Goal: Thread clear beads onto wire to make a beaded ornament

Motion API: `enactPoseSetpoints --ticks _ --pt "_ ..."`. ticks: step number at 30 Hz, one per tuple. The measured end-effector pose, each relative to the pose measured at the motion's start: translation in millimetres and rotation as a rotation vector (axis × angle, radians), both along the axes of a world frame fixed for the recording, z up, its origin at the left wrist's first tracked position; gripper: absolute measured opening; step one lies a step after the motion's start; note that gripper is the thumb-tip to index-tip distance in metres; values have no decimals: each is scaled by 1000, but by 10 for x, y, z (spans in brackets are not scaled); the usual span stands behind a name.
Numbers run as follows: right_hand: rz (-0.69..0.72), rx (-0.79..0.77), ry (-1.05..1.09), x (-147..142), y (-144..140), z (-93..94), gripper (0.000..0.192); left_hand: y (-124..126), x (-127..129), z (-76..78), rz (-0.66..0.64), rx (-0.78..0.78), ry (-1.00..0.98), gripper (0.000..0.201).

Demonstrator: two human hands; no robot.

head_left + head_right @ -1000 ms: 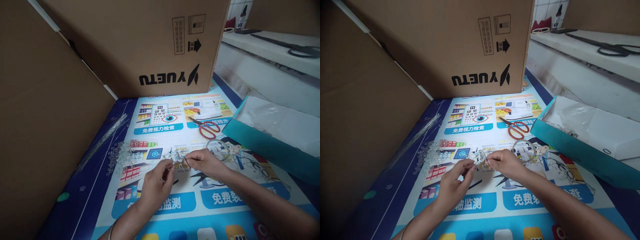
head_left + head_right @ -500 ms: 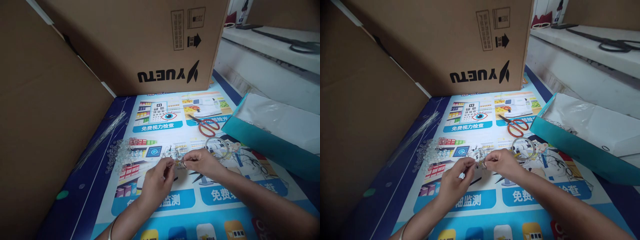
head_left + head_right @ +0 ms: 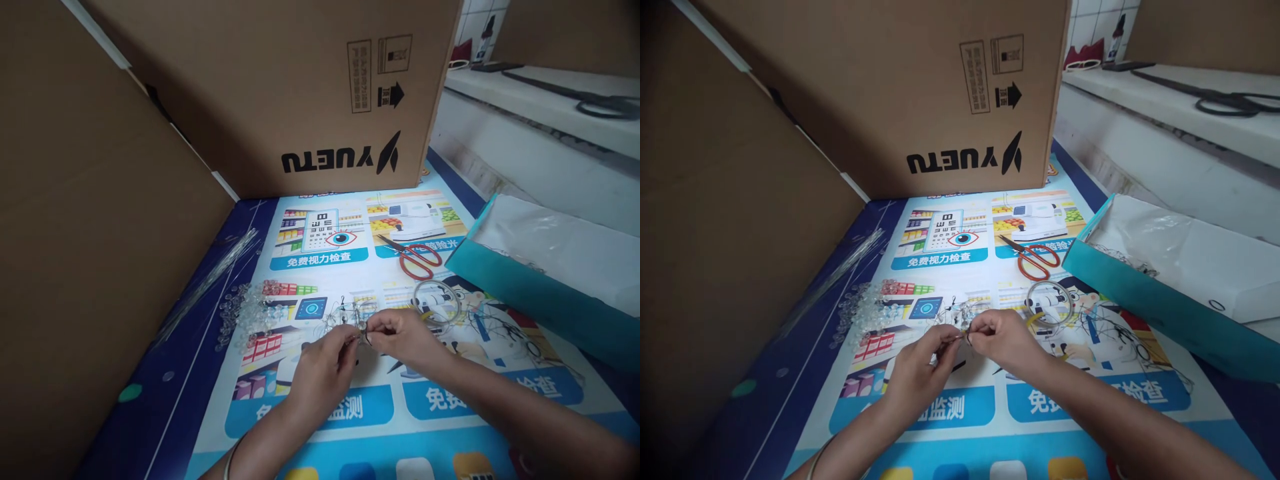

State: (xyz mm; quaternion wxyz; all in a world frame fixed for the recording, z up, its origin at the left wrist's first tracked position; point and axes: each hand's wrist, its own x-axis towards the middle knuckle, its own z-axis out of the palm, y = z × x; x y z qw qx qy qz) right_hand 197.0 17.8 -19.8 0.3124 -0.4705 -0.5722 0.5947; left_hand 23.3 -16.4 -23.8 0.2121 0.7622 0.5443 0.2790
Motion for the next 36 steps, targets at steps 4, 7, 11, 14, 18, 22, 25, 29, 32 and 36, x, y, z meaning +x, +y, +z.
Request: enactPoseSetpoints --ticks 4,7,11,14,18,22,25,29,32,36 --pt "-14 -6 7 -23 -8 3 5 -15 2 -20 -22 17 22 16" --pt "-12 22 -41 -16 2 30 4 -25 1 -24 -51 56 49 19" --pt "-11 48 -75 17 49 58 3 -35 -4 1 -19 74 18 28" --pt "-18 42 -54 31 76 58 2 -36 -5 36 41 47 -68 35" --pt "-26 60 -56 33 75 69 2 -30 4 84 125 -18 -197 32" --pt "-22 82 -80 39 58 107 3 -18 7 134 204 -94 -295 26" --pt "-21 70 -69 45 57 113 3 -7 -9 178 227 -119 -327 25" --pt "-9 -29 -10 62 80 81 1 9 -45 228 217 -107 -328 21" --pt "-9 -127 75 82 101 65 1 24 -66 247 232 -179 -393 19" --pt "-15 -208 213 98 119 89 1 57 -80 259 247 -305 -580 21"
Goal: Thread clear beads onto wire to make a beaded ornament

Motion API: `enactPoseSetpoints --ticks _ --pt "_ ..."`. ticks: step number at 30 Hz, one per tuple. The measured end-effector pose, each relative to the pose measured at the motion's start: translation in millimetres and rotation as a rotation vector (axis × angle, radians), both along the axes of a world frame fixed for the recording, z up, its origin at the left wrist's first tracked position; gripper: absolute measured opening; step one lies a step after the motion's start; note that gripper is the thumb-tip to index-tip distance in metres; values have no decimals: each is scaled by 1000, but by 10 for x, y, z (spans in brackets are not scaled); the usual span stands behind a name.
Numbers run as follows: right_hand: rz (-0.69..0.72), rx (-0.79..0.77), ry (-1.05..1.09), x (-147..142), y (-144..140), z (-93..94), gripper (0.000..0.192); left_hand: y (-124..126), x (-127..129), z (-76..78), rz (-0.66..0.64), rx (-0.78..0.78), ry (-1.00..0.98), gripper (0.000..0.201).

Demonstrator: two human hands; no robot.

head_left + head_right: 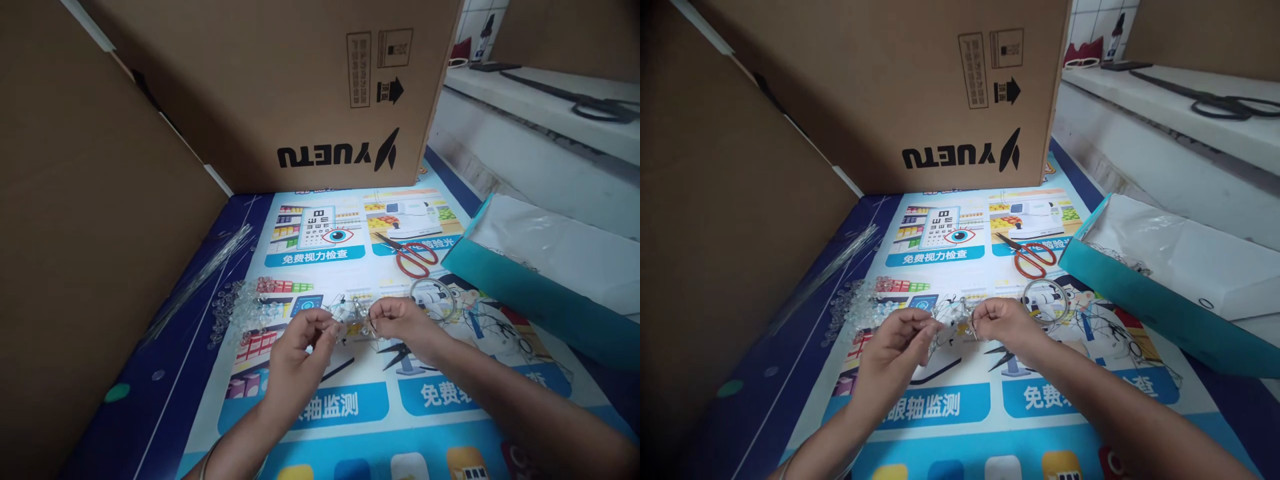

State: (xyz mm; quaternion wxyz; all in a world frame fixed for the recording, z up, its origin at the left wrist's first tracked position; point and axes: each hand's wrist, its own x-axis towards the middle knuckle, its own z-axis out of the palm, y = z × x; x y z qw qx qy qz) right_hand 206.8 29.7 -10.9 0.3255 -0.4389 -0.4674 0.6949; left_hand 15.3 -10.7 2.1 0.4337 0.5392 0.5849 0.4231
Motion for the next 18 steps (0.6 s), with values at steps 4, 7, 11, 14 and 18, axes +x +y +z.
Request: enactPoseSetpoints --ticks 4,7,11,14,18 --pt "0 -46 53 12 17 3 3 32 -4 19 12 -62 -153 21" --pt "8 -52 66 26 33 -38 4 38 -6 33 7 -66 -191 20" --pt "1 -78 95 50 50 -75 6 40 -17 49 17 -43 -199 18" --pt "16 -117 135 72 60 -57 6 56 -30 63 20 -37 -216 16" --pt "34 -149 188 98 77 -25 5 91 -53 91 -19 -48 -305 14"
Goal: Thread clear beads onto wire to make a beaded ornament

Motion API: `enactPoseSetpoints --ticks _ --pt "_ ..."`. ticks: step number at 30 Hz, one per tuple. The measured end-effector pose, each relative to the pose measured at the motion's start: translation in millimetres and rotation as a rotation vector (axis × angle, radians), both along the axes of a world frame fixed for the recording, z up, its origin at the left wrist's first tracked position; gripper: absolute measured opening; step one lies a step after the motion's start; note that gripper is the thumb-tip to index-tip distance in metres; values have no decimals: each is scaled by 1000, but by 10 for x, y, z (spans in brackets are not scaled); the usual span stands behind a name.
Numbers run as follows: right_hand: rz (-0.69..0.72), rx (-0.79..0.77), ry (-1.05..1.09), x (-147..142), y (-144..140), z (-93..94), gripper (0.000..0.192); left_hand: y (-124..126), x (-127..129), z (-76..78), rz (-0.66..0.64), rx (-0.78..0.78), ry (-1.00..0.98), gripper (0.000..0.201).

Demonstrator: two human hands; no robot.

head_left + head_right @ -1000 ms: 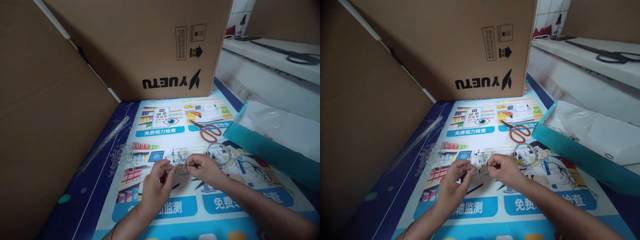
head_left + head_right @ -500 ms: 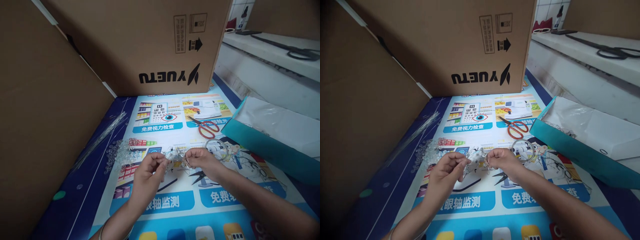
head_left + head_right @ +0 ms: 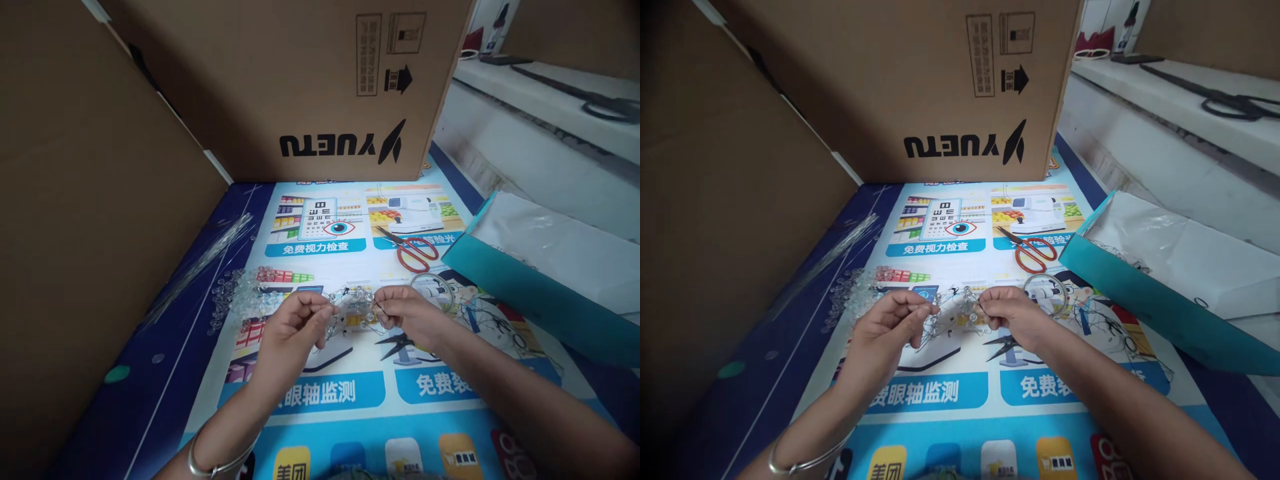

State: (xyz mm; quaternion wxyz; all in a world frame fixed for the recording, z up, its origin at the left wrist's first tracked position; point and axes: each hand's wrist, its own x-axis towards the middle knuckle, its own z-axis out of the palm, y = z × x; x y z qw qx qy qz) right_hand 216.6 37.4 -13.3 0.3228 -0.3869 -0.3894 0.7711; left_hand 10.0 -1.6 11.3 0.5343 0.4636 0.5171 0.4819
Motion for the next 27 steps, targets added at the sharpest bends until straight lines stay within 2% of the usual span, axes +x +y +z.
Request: enactPoseSetpoints --ticks 8,13,19,27 --pt "-26 -112 88 17 49 -6 8 77 -77 155 -115 -133 -237 21" --pt "-22 -131 86 22 58 11 6 101 -98 166 -157 -166 -307 28" --pt "-24 -131 74 20 65 16 9 111 -114 147 -151 -149 -280 29" --pt "0 -119 115 39 70 7 8 106 -144 176 -204 -96 -254 27"
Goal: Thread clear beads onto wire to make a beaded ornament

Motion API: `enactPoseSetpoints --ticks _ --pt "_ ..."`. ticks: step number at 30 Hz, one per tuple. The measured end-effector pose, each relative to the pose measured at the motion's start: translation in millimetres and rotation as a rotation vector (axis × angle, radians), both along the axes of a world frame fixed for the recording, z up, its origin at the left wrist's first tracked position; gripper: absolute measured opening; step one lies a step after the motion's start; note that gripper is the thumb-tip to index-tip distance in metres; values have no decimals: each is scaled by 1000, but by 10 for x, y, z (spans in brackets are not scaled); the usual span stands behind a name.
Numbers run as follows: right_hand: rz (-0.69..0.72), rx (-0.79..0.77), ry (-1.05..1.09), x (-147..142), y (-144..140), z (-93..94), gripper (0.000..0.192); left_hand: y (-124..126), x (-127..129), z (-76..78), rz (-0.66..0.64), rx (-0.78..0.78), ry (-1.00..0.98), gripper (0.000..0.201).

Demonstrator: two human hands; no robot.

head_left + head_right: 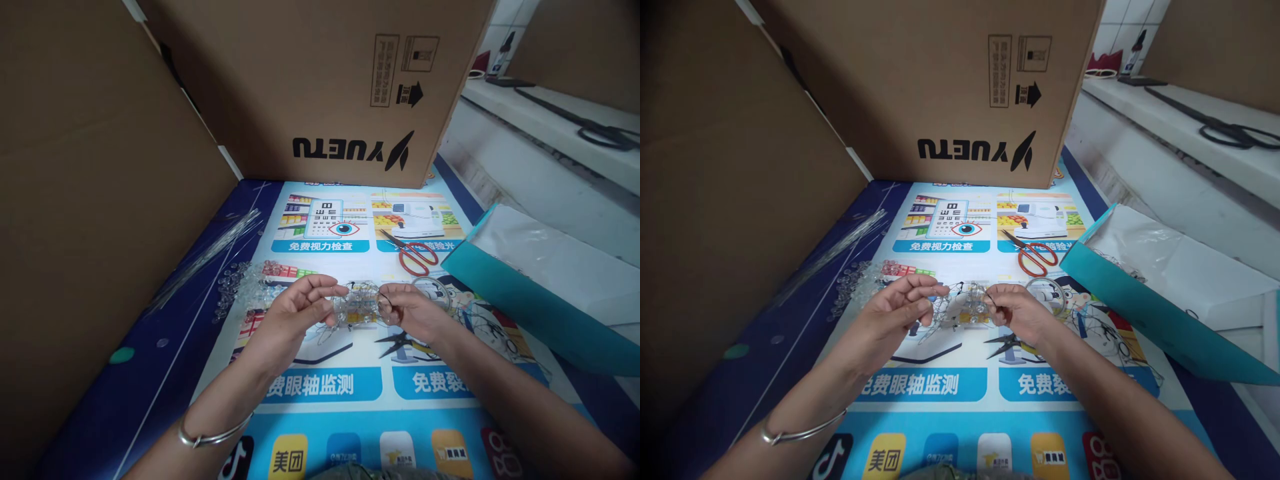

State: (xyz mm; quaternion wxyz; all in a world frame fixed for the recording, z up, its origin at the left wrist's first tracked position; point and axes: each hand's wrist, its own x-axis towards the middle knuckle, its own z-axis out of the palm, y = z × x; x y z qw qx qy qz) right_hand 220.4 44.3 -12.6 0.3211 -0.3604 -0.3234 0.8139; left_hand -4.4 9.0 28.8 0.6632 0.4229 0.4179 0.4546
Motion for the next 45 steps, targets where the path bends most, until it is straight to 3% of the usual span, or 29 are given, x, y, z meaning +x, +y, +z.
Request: enactPoseSetpoints --ticks 11,26,32,45 --pt "-44 -79 -18 -40 4 5 11 58 46 -7 7 -21 -17 30" --pt "-41 0 36 4 9 -26 8 241 112 70 -43 20 31 26" --pt "-65 10 76 17 28 -91 11 306 208 34 32 91 119 23" --pt "-91 31 54 -11 -5 -84 14 282 133 -65 33 40 103 23"
